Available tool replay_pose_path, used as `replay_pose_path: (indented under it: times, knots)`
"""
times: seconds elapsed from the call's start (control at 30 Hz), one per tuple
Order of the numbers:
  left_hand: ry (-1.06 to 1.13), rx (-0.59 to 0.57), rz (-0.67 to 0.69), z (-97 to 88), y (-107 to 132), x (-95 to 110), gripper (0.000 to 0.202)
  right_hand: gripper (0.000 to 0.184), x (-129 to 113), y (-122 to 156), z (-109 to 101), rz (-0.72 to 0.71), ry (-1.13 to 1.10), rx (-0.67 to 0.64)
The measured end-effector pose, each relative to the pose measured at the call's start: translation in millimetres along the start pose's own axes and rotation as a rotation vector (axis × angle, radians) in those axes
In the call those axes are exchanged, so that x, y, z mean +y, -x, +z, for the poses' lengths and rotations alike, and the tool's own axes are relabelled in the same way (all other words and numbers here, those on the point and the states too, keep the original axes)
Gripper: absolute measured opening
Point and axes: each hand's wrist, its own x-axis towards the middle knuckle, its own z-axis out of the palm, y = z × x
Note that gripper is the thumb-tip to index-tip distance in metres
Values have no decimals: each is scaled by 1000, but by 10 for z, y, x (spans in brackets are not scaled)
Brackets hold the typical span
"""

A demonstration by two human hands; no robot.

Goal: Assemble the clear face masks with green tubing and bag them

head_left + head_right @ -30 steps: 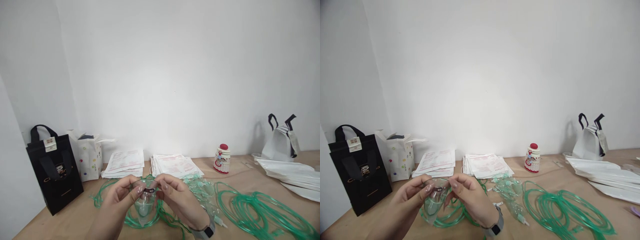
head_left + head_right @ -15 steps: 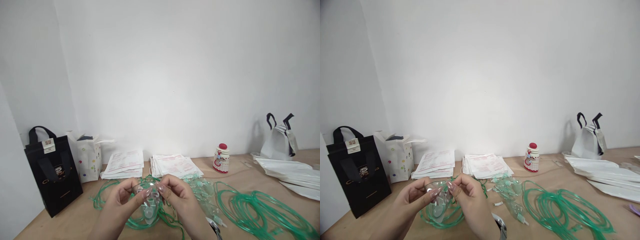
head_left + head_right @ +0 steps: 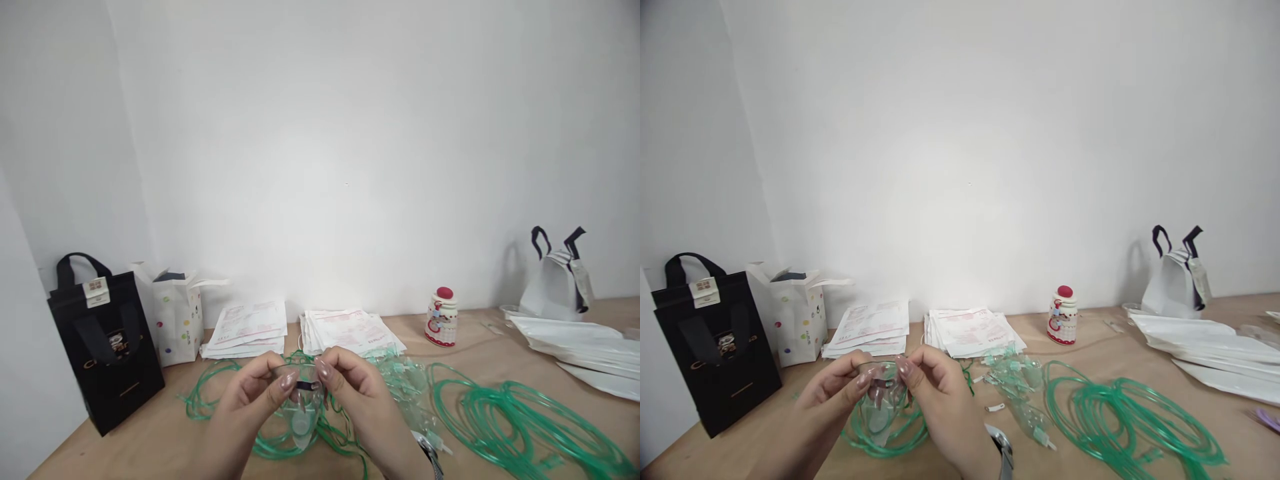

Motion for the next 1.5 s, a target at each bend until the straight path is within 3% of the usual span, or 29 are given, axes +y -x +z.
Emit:
replay_pose_path:
  times: [0.37, 0.87, 1.03, 1.17, 1.4, 1.5]
  knots:
    - [-89, 97, 2, 13, -3, 29, 29, 34, 46, 38, 63, -8, 33, 74]
    - [-173, 93, -42, 30, 43, 102, 21, 27, 14, 51, 60, -34, 109, 11]
    - [-22, 80, -35, -4, 8, 48, 26, 31, 27, 12, 22, -56, -160, 15]
    - [-92, 38, -17, -57, -10, 16, 21, 33, 31, -5, -3, -60, -311, 25]
    - [-98, 169, 63, 37, 86, 75, 23, 32, -20, -1, 25, -26, -234, -1]
    - [-132, 159, 72, 90, 123, 106, 19, 32, 4, -7, 22, -28, -196, 2]
